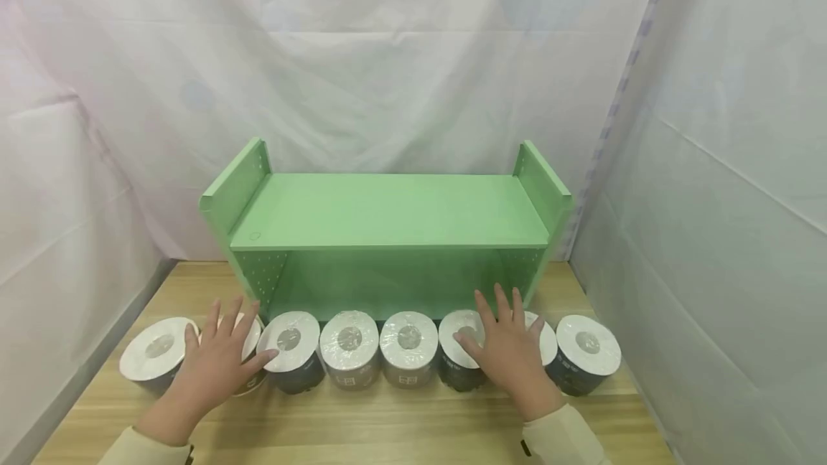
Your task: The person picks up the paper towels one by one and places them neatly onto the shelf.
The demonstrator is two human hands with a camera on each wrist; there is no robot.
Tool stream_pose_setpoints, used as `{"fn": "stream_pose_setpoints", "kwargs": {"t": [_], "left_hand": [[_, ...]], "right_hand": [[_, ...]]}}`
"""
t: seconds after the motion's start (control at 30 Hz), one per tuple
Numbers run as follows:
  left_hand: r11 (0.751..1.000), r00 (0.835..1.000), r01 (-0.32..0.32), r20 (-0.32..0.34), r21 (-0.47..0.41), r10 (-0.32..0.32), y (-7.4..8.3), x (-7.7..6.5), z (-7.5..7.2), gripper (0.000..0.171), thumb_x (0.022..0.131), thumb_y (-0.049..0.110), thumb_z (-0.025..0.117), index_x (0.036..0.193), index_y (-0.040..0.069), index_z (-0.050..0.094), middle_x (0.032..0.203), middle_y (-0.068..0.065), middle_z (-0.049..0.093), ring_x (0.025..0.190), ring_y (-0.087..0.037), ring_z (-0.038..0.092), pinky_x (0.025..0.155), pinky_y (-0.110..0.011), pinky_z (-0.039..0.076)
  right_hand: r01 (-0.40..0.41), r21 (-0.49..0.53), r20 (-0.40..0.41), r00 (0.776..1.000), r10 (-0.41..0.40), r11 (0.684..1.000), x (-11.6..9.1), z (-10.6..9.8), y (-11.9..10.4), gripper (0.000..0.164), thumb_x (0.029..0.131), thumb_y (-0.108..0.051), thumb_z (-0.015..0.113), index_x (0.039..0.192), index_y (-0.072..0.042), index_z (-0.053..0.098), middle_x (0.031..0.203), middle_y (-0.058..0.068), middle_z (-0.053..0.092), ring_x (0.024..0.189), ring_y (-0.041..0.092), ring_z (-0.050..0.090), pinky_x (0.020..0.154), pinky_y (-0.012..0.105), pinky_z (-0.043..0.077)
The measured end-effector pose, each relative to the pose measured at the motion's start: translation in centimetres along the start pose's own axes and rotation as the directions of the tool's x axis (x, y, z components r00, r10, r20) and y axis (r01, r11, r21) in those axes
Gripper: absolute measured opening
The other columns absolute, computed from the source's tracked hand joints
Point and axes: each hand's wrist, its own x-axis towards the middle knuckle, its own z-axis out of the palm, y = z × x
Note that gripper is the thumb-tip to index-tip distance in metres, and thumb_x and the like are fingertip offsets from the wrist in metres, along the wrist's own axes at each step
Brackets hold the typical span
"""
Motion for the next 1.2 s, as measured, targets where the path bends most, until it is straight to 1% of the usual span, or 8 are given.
{"fn": "stream_pose_setpoints", "kwargs": {"t": [0.23, 0.37, 0.53, 0.87, 1.0, 1.2], "left_hand": [[1.0, 1.0, 0.014, -0.009, 0.007, -0.014, -0.4, -0.2, 0.0, 0.082, 0.085, 0.049, 0.067, 0.147, 0.005, 0.036, 0.151, -0.027, 0.027, 0.14, -0.051, 0.01, 0.099, -0.08, 0.01], [1.0, 1.0, 0.013, -0.023, 0.005, -0.012, -0.4, -0.2, -0.2, 0.082, 0.085, 0.05, 0.067, 0.145, 0.003, 0.038, 0.149, -0.029, 0.029, 0.14, -0.052, 0.012, 0.098, -0.081, 0.01], [1.0, 1.0, 0.021, -0.021, 0.0, -0.021, -0.6, -0.2, -0.3, 0.082, 0.085, 0.051, 0.066, 0.145, 0.004, 0.037, 0.149, -0.029, 0.028, 0.139, -0.053, 0.012, 0.098, -0.081, 0.01], [1.0, 1.0, 0.03, -0.008, -0.007, -0.031, -0.9, -0.2, -0.5, 0.083, 0.086, 0.053, 0.065, 0.146, 0.003, 0.037, 0.15, -0.03, 0.027, 0.139, -0.054, 0.011, 0.098, -0.081, 0.009], [1.0, 1.0, 0.028, -0.003, -0.006, -0.028, -0.9, -0.1, -0.6, 0.084, 0.086, 0.053, 0.064, 0.146, 0.002, 0.036, 0.15, -0.03, 0.027, 0.139, -0.054, 0.011, 0.098, -0.081, 0.009], [1.0, 1.0, 0.028, -0.006, -0.01, -0.028, -0.9, -0.1, -0.7, 0.084, 0.086, 0.053, 0.065, 0.146, 0.002, 0.036, 0.15, -0.03, 0.026, 0.139, -0.053, 0.011, 0.098, -0.081, 0.009]], "right_hand": [[0.016, -0.022, -0.01, 1.0, -0.016, 1.0, 0.1, -0.6, -0.1, 0.081, 0.09, -0.058, 0.056, 0.151, -0.01, 0.033, 0.155, 0.026, 0.021, 0.141, 0.05, 0.012, 0.094, 0.083, 0.018], [0.028, -0.055, -0.029, 0.999, -0.03, 0.998, 0.3, -1.0, 0.0, 0.081, 0.089, -0.059, 0.056, 0.15, -0.01, 0.034, 0.154, 0.026, 0.023, 0.141, 0.049, 0.014, 0.093, 0.083, 0.019], [0.036, -0.089, -0.041, 0.998, -0.04, 0.995, 0.4, -1.5, 0.3, 0.081, 0.09, -0.059, 0.055, 0.15, -0.01, 0.033, 0.154, 0.026, 0.023, 0.14, 0.05, 0.016, 0.093, 0.083, 0.02], [0.013, -0.041, -0.062, 0.998, -0.016, 0.999, 0.4, -2.8, 0.8, 0.084, 0.09, -0.063, 0.051, 0.152, -0.01, 0.03, 0.155, 0.025, 0.02, 0.141, 0.049, 0.015, 0.095, 0.082, 0.018], [0.001, -0.031, -0.074, 0.997, -0.003, 1.0, 0.3, -3.4, 1.0, 0.085, 0.09, -0.062, 0.053, 0.152, -0.009, 0.03, 0.155, 0.025, 0.019, 0.141, 0.049, 0.014, 0.095, 0.082, 0.017], [-0.006, -0.01, -0.093, 0.996, 0.005, 1.0, 0.1, -4.5, 1.1, 0.085, 0.09, -0.057, 0.058, 0.152, -0.008, 0.027, 0.155, 0.026, 0.018, 0.141, 0.05, 0.013, 0.095, 0.082, 0.017]]}}
